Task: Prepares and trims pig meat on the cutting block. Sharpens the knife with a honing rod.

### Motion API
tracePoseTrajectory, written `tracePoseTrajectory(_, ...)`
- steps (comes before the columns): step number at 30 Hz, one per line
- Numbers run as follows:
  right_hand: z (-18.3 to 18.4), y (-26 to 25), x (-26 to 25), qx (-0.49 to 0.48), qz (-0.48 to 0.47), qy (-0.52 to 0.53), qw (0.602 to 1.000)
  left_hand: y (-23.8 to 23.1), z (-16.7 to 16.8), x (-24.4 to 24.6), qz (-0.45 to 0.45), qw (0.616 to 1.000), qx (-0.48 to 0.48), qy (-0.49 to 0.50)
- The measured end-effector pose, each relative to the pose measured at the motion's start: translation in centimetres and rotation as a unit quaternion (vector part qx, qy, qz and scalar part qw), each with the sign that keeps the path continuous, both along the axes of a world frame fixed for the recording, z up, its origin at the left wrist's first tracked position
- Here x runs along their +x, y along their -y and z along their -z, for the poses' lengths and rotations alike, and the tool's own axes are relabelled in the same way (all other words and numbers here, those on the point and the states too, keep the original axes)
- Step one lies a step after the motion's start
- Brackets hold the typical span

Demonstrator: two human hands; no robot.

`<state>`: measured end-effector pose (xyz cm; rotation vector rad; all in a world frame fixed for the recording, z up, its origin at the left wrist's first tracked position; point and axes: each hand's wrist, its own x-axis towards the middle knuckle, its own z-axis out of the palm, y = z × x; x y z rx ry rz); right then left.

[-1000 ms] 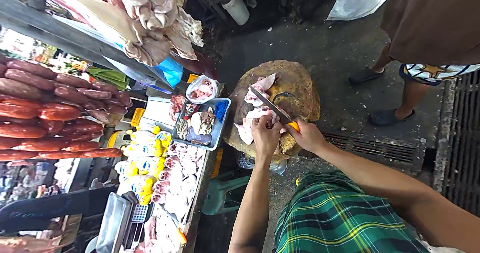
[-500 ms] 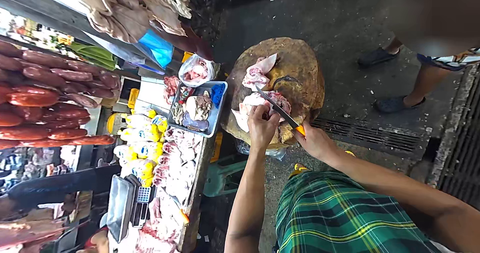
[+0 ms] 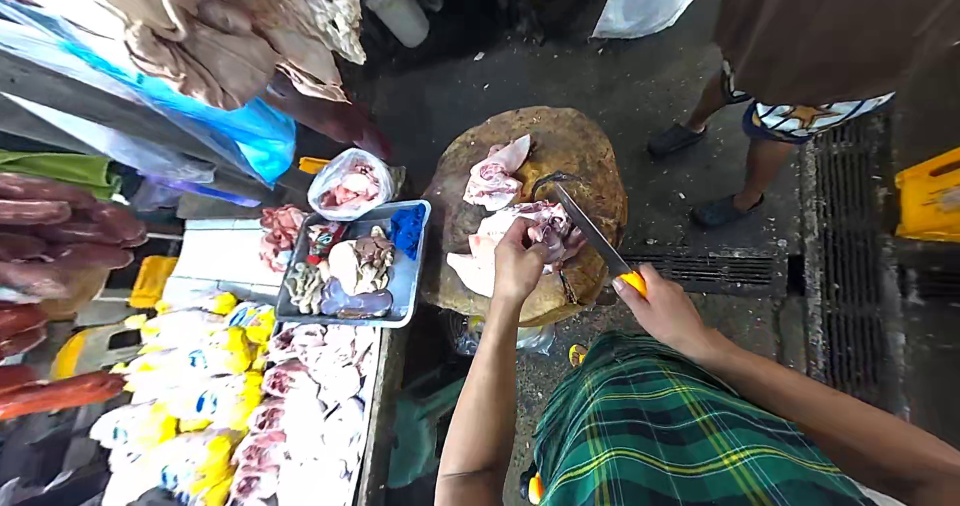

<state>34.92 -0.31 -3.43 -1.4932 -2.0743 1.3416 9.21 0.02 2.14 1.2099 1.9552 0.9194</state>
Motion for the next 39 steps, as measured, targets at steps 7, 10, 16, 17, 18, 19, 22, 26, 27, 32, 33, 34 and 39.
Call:
tracePoseTrajectory(7,-5.0,-1.1,-9.1,0.069,0.064,0.051,0.994,-0.1,0.9,-2.0,0.068,0.997,0.016,0.026)
tracePoseTrajectory(10,-3.1,0.9,-8.3,0.044,0.058,0.088,0.993,-0.2,0.8,-3.1,0.090,0.990,0.008,0.108)
tracePoseTrajectory(16,-1.4,3.3,-7.2,-0.015,0.072,0.128,0.989,0.5,2.5,-5.1,0.115,0.953,0.019,0.281)
tracePoseTrajectory(17,-0.8,2.9,-7.9,0.007,0.085,0.119,0.989,0.5,2.5,-5.2,0.116,0.949,0.018,0.291)
tracePoseTrajectory(18,0.1,2.6,-8.4,0.027,0.100,0.108,0.989,0.4,2.6,-5.3,0.117,0.946,0.016,0.301)
tracePoseTrajectory(19,1.4,2.6,-8.8,0.043,0.113,0.095,0.988,0.3,2.6,-5.4,0.112,0.942,0.012,0.316)
tracePoseTrajectory(22,6.3,4.2,-7.7,0.041,0.100,0.078,0.991,-0.1,2.9,-7.0,0.097,0.909,0.016,0.405)
tracePoseTrajectory(26,8.5,6.6,-3.7,-0.014,0.035,0.082,0.996,0.3,3.1,-9.2,0.085,0.881,0.020,0.465)
tracePoseTrajectory(27,7.7,7.1,-3.1,-0.008,0.034,0.081,0.996,0.7,2.6,-9.1,0.072,0.896,0.008,0.438)
tracePoseTrajectory(32,1.3,7.3,-4.2,-0.015,0.039,0.078,0.996,4.1,3.6,-7.6,0.100,0.961,0.046,0.254)
tracePoseTrajectory(33,0.1,6.9,-5.0,-0.030,0.032,0.090,0.995,4.8,3.7,-7.1,0.115,0.971,0.059,0.202)
tracePoseTrajectory(34,-0.8,6.3,-5.9,-0.043,0.023,0.104,0.993,5.3,3.6,-6.3,0.123,0.979,0.073,0.143)
tracePoseTrajectory(39,-0.4,3.2,-9.9,-0.009,0.034,0.106,0.994,6.9,3.5,-4.0,0.091,0.993,0.077,0.009)
